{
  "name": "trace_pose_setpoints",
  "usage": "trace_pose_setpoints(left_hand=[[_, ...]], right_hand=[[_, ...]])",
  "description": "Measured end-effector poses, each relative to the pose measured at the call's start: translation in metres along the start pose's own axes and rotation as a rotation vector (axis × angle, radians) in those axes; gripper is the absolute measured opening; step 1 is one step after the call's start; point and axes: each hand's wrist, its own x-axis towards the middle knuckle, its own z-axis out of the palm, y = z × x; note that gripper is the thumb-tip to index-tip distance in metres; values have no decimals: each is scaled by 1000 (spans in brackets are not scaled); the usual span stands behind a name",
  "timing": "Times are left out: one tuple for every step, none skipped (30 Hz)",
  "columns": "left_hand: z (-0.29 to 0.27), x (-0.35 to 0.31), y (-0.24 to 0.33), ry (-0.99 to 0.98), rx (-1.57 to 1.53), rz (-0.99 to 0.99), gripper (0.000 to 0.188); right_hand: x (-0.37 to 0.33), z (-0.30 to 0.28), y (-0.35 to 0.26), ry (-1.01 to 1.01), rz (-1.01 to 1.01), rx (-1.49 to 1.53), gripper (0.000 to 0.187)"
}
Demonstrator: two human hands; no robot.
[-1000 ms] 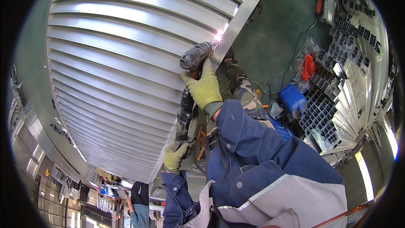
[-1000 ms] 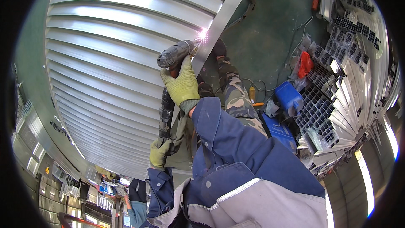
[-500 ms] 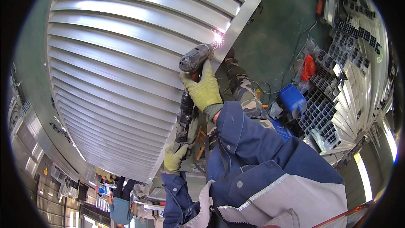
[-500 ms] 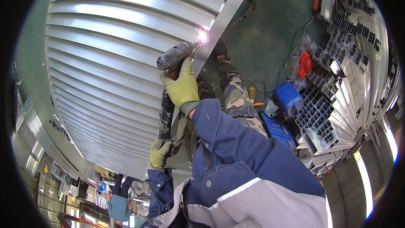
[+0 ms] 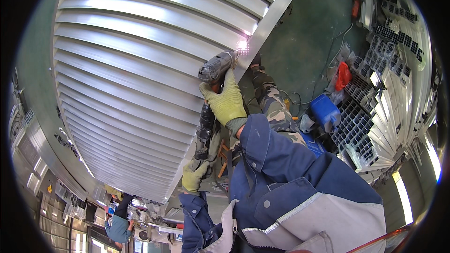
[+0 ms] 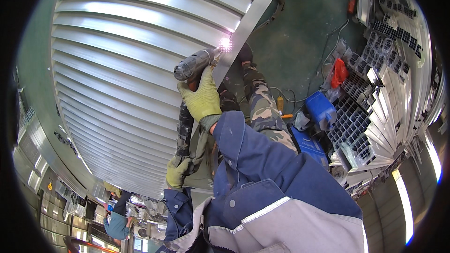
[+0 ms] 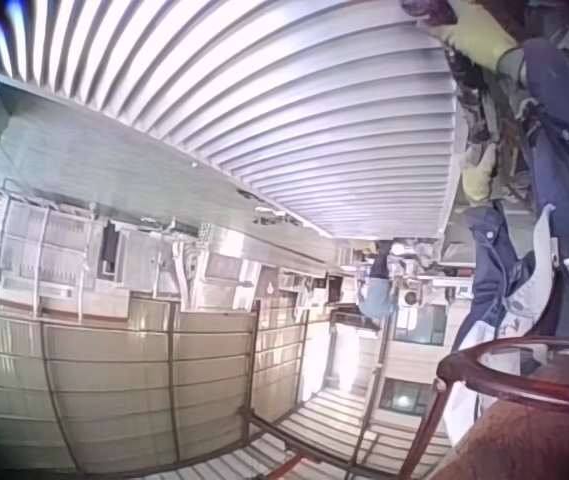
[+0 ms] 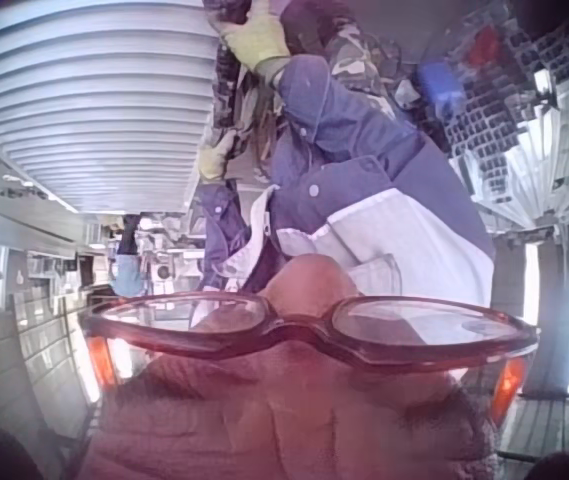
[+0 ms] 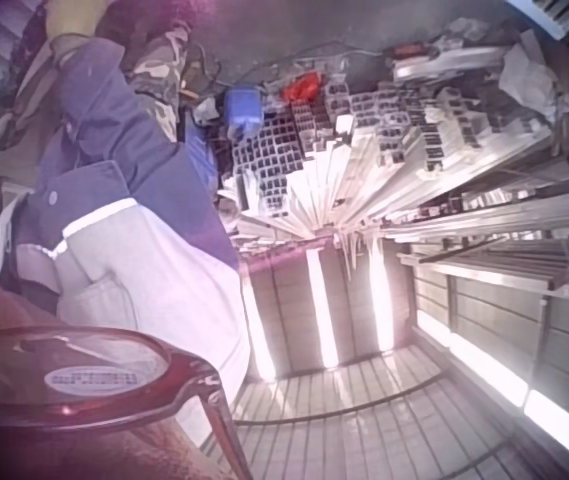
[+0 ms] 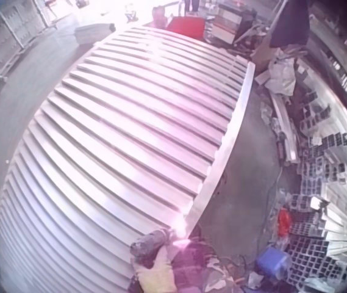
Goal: The person uses a rubber mallet to align a metal panel, then welds its edge with a handheld welding torch. The task involves repeated welding passes along the panel seam while wearing gloves and a work jacket.
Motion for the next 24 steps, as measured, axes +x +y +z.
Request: trace_pose_setpoints(left_hand=[[0,0,0,5,1,3,31],[1,-1,1,13,9,-6,32],[3,-2,2,21,17,-15,34],[4,-4,4,29,25,-24,35],[4,-5,4,29,25,-21,35],[4,-5,4,29,26,-18,35],[4,-6,4,29,27,-15,35],[3,-6,3,24,12,-15,33],[0,-6,1,18,-2,-15,32],[-2,-6,0,13,-16,-15,30],[-3,-6,-1,11,-21,-18,30],[-4,-6,-1,9,-26,-20,31],[-4,-6,-1,6,-30,-22,31],[-5,-6,-2,4,-25,-14,31],[-5,-6,-2,2,-19,-7,32],[-6,-7,-4,0,-15,1,32],[-7,-7,-7,-4,-35,-1,33],[-9,-6,-10,-8,-54,-3,33],[-12,-6,-12,-11,-70,-2,34],[-12,-5,-14,-14,-55,40,36],[-16,-4,-19,-7,-40,31,35],[-19,-2,-23,-4,-25,25,35],[-22,-1,-27,0,-9,19,35],[-24,0,-30,-4,-6,30,34]], right_hand=[[-1,0,0,1,0,-4,93],[-1,1,1,3,-1,-9,93],[-2,1,1,2,0,-11,93],[-3,1,1,0,0,-13,94],[-4,1,1,-6,0,-11,94],[-5,1,1,-9,4,-17,94],[-5,1,0,-12,8,-23,94],[-6,1,-1,-12,15,-37,94],[-7,1,-1,-15,18,-36,94],[-7,1,-2,-19,21,-36,93],[-8,0,-4,-26,20,-23,93],[-9,1,-4,-26,14,-13,93],[-10,1,-4,-25,7,-3,93],[-12,2,-4,-18,-6,3,93],[-15,2,-4,-9,-9,-2,94],[-18,2,-5,-2,-13,-7,95],[-22,2,-7,5,-8,-23,96],[-24,4,-4,17,-47,-5,98],[-26,5,-2,34,-63,-31,98],[-27,6,1,52,-80,-56,98],[-29,8,3,69,-96,-81,98],[-31,8,2,66,-94,-83,98],[-34,9,1,63,-92,-85,97],[-37,9,1,59,-90,-87,97]])
